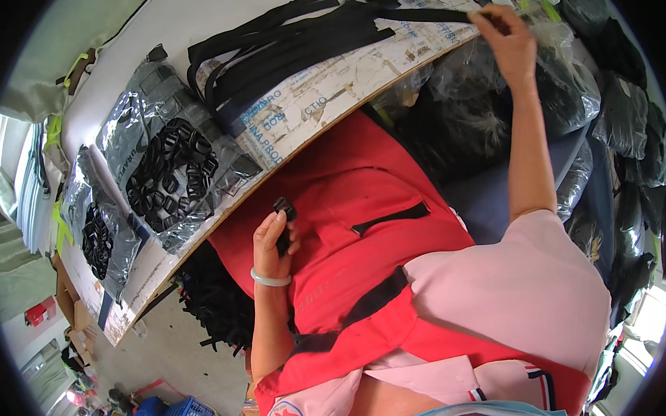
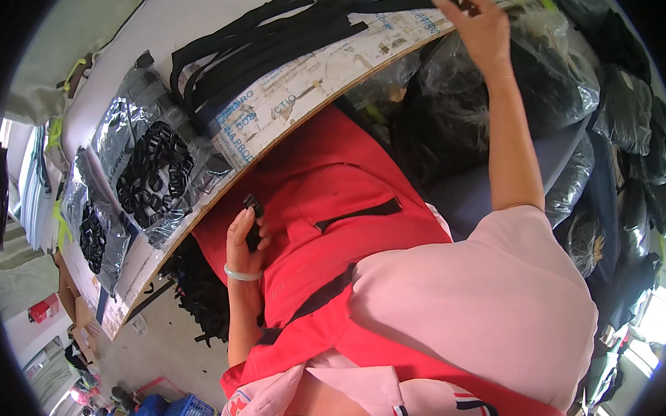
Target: Manually thread and assemble plastic buckles onto black straps.
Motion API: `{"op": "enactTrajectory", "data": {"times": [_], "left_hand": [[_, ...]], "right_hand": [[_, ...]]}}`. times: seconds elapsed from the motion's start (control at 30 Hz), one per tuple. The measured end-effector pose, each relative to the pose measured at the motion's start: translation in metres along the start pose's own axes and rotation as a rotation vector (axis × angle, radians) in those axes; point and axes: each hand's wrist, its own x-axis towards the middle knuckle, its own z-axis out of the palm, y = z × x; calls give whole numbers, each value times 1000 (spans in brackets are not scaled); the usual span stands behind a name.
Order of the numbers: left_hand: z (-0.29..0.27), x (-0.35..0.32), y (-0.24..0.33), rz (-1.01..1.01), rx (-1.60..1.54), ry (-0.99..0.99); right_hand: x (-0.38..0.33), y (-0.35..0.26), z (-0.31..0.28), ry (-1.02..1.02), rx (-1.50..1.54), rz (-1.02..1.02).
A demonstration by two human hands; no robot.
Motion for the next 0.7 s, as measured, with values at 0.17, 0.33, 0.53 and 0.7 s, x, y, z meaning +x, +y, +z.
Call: {"op": "enactTrajectory", "data": {"times": [0.17, 0.33, 0.53, 0.7], "left_hand": [[30, -3, 20, 172, 201, 1], [49, -2, 35, 416, 534, 142], [46, -1, 29, 694, 561, 162], [38, 3, 26, 949, 895, 199]], "right_hand": [[10, -130, -22, -341, 572, 369], [-59, -202, 68, -1117, 891, 590], [-109, -222, 116, -1279, 1051, 746], [-123, -222, 135, -1219, 1202, 909]]}}
